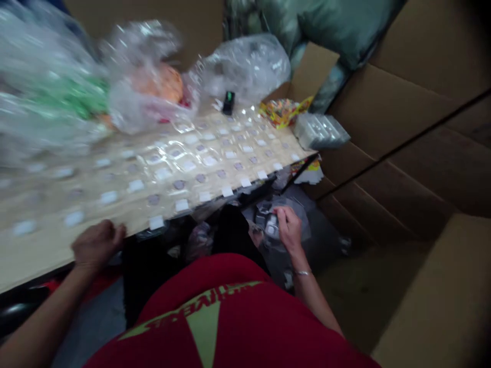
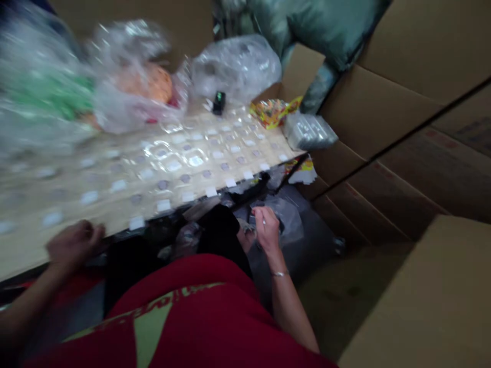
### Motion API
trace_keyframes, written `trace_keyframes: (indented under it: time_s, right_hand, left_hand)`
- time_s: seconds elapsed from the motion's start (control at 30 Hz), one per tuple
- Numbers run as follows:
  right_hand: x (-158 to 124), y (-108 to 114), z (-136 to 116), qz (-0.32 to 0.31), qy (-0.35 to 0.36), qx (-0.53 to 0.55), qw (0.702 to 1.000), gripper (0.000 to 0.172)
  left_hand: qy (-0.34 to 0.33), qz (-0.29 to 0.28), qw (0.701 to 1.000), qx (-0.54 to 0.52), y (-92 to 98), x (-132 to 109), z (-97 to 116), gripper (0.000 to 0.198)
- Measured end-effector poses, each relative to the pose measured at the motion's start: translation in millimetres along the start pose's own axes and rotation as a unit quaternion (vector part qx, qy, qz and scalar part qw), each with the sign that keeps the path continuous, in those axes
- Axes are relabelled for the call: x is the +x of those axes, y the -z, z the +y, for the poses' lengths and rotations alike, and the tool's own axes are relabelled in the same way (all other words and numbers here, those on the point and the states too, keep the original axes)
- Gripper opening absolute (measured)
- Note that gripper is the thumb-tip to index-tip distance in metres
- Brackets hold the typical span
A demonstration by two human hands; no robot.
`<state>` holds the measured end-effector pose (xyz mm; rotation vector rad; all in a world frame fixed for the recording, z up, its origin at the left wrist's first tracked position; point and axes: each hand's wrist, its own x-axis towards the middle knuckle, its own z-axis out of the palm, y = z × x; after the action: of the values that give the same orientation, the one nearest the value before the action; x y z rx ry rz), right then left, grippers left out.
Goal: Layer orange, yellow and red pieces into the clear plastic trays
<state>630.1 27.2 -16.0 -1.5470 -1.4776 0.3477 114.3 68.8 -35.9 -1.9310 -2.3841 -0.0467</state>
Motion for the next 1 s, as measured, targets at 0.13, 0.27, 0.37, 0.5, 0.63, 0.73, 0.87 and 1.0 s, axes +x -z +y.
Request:
trace_keyframes:
  time_s: [0.13,0.27,0.37,0.5,0.63,0.73,0.87,1.0]
  right_hand:
    - [-3.4,-3.8,8.4,-0.002,-0.012,0.025,1.000,0.035]
    - [1.6,-20.5,17.3,-0.031,-0.019,0.051,0.998,0.036]
    - [13.8,-35.0,8.2,-0.062,0.008,0.062,0.996,0.034]
    - [35.8,-54.6,-16.7,-0.099,0.057,0.083,0.990,0.033]
    - [59.1,-70.9,-40.3,-0.141,0.091,0.090,0.982,0.032]
    - [80.5,-80.9,-55.4,-0.164,0.121,0.091,0.975,0.029]
    - [120.7,-99.5,-77.7,-0.174,0.155,0.100,0.967,0.025]
    - [173.0,-138.6,-108.2,-0.175,0.203,0.116,0.956,0.023]
  left_hand:
    - [-0.037,0.056,0.996,0.058,2.2,-8.7,-0.7,0.038]
    - [-0.043,0.052,0.997,0.047,1.8,-11.2,-4.4,0.038]
    - [-0.037,0.032,0.999,0.016,4.9,-13.1,-5.4,0.036]
    - [-0.035,0.014,0.998,-0.049,10.7,-14.5,-7.5,0.034]
    - [-0.037,0.071,0.991,-0.111,19.3,-15.0,-14.1,0.031]
    - [-0.033,0.127,0.982,-0.136,28.5,-10.6,-23.2,0.032]
    - [-0.005,0.172,0.973,-0.155,40.0,14.3,-42.9,0.030]
    - [0.034,0.188,0.968,-0.163,46.8,69.9,-71.4,0.033]
